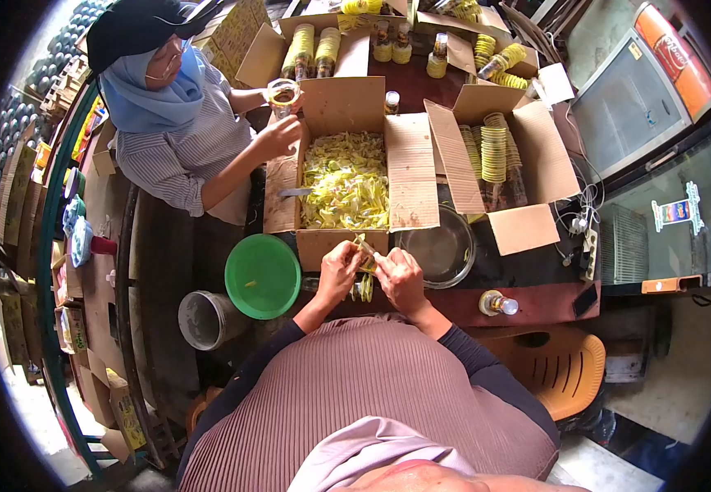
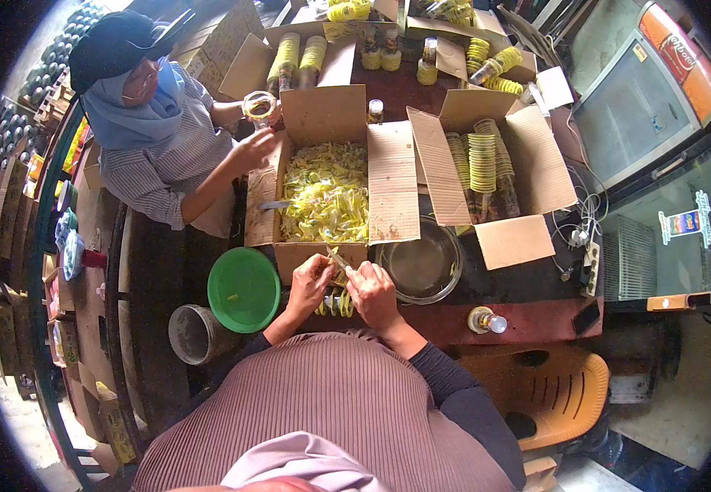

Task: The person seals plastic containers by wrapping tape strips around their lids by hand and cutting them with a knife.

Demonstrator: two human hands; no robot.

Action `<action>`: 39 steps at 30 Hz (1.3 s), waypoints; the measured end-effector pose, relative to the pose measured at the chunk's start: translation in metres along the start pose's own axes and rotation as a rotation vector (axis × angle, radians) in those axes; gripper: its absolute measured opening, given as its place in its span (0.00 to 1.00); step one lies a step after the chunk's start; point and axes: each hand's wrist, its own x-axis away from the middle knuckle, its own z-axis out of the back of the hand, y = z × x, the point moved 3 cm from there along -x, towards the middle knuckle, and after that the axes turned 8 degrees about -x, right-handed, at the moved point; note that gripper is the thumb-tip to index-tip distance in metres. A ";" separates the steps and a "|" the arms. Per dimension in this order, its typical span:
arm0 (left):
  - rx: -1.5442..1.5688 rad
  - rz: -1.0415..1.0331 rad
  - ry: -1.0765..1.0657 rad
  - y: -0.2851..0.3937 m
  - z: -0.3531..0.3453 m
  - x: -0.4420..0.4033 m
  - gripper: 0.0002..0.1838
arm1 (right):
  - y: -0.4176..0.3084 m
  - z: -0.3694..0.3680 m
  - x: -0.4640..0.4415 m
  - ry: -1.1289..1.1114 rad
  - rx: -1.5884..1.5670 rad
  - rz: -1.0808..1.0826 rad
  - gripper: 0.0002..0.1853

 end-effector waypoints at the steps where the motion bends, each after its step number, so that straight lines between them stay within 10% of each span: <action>1: -0.022 -0.024 0.011 0.001 0.000 0.000 0.07 | 0.001 -0.002 -0.001 -0.015 0.004 -0.017 0.12; 14: 0.185 0.072 0.020 -0.009 -0.012 -0.005 0.07 | 0.020 -0.005 -0.013 0.029 -0.484 -0.493 0.05; 29: -0.038 -0.074 0.117 0.007 -0.009 -0.003 0.06 | 0.001 0.010 -0.004 0.014 -0.126 -0.046 0.09; 39: -0.162 -0.093 0.082 0.008 -0.014 -0.003 0.07 | 0.010 0.002 -0.007 0.068 -0.141 -0.129 0.05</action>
